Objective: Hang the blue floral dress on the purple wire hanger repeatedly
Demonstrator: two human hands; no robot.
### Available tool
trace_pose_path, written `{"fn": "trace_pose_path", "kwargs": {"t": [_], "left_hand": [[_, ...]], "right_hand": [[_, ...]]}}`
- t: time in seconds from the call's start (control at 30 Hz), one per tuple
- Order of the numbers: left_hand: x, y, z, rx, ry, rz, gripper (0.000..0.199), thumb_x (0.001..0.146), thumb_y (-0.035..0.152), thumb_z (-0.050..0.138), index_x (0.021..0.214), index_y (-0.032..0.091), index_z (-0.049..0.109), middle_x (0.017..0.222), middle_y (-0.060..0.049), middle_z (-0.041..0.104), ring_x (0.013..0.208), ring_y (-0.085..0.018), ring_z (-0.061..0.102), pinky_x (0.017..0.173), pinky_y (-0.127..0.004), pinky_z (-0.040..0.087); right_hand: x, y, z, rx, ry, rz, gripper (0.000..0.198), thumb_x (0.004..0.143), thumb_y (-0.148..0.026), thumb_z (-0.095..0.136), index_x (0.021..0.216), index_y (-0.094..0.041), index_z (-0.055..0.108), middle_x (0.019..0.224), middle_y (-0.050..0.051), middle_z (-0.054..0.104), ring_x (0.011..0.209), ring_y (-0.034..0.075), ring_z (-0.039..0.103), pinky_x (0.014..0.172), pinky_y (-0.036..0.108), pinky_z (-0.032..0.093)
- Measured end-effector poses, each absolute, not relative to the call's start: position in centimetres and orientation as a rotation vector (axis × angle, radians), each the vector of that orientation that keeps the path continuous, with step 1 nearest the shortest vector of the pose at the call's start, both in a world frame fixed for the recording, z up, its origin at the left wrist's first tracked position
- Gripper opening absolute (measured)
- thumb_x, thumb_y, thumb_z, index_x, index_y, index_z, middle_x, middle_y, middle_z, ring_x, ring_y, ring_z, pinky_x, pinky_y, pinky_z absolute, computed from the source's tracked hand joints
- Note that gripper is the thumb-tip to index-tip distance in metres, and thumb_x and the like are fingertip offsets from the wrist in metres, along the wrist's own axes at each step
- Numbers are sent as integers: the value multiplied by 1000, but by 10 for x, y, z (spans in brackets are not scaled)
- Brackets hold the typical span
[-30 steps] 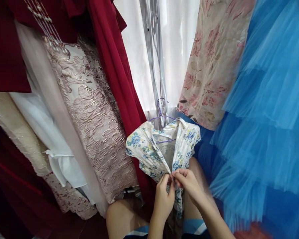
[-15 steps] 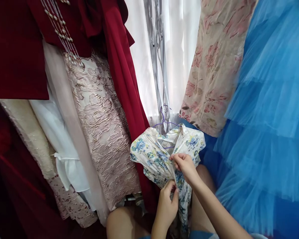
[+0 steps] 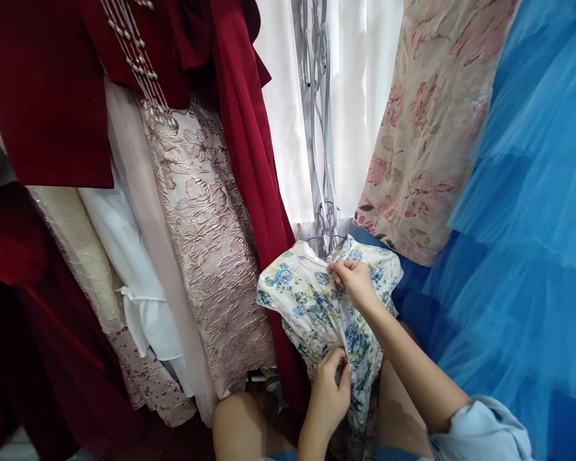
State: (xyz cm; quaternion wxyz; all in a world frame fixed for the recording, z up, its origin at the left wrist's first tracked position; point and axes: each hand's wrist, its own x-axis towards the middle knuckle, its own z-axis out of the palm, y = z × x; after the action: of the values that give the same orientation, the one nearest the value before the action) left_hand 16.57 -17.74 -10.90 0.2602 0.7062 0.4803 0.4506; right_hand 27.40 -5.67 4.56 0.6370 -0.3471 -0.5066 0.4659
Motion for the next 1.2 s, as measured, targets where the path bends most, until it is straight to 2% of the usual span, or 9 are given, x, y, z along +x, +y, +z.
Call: {"fn": "trace_pose_path", "kwargs": {"t": [0.4, 0.57, 0.7, 0.8, 0.87, 0.93, 0.97, 1.07, 1.2], "left_hand": [[170, -180, -137, 1867, 1271, 1192, 12, 95, 23, 48, 86, 20, 55, 84, -3, 58, 82, -20, 57, 77, -31, 44], [160, -173, -129, 1819, 1232, 1232, 14, 94, 25, 53, 85, 18, 62, 83, -3, 65, 83, -20, 61, 78, -30, 47], [143, -150, -89, 1835, 1212, 1382, 22, 97, 33, 52, 90, 18, 67, 86, -5, 68, 85, -20, 63, 80, -31, 48], [131, -122, -37, 1810, 1200, 1550, 29, 101, 38, 46, 117, 19, 61, 88, -5, 67, 84, -18, 63, 81, -30, 49], [125, -103, 2, 1829, 1185, 1677, 38, 102, 40, 44, 134, 20, 53, 81, -2, 63, 73, -16, 61, 72, -27, 49], [123, -85, 37, 2058, 1200, 1618, 41, 102, 38, 44, 140, 23, 50, 73, 1, 60, 65, -15, 57, 65, -25, 46], [122, -78, 51, 2210, 1215, 1519, 38, 102, 36, 44, 137, 23, 54, 72, 1, 60, 63, -15, 57, 63, -24, 45], [124, -64, 77, 2454, 1237, 1331, 21, 98, 30, 51, 107, 23, 69, 70, 0, 63, 63, -16, 58, 62, -25, 42], [132, -60, 78, 2463, 1270, 1354, 14, 95, 27, 56, 87, 22, 66, 64, 2, 59, 60, -15, 55, 60, -23, 37]], "right_hand": [[268, -40, 58, -728, -1156, 999, 26, 75, -39, 66, 63, -16, 64, 45, -5, 46, 43, 8, 32, 45, 25, 24], [266, -51, 52, -726, -1189, 971, 19, 75, -34, 64, 67, -17, 64, 45, -5, 49, 44, 10, 38, 46, 25, 27], [268, -60, 49, -725, -1222, 947, 17, 75, -33, 64, 70, -17, 64, 43, -6, 48, 41, 11, 37, 45, 25, 26], [270, -62, 48, -725, -1238, 929, 17, 76, -33, 62, 70, -17, 63, 43, -6, 47, 41, 10, 37, 45, 25, 25], [273, -62, 48, -727, -1252, 922, 18, 77, -34, 62, 69, -18, 62, 43, -6, 48, 41, 10, 37, 45, 25, 25], [276, -62, 49, -728, -1270, 919, 18, 77, -34, 62, 68, -18, 61, 43, -6, 48, 41, 10, 37, 45, 24, 26], [278, -62, 50, -727, -1278, 917, 19, 77, -34, 62, 68, -18, 60, 43, -6, 48, 41, 10, 37, 45, 24, 26], [282, -60, 50, -719, -1292, 904, 20, 78, -33, 63, 65, -19, 57, 44, -6, 47, 42, 9, 37, 46, 24, 26], [279, -56, 43, -709, -1275, 886, 26, 79, -34, 63, 61, -21, 49, 46, -7, 42, 43, 8, 32, 46, 24, 22]]}}
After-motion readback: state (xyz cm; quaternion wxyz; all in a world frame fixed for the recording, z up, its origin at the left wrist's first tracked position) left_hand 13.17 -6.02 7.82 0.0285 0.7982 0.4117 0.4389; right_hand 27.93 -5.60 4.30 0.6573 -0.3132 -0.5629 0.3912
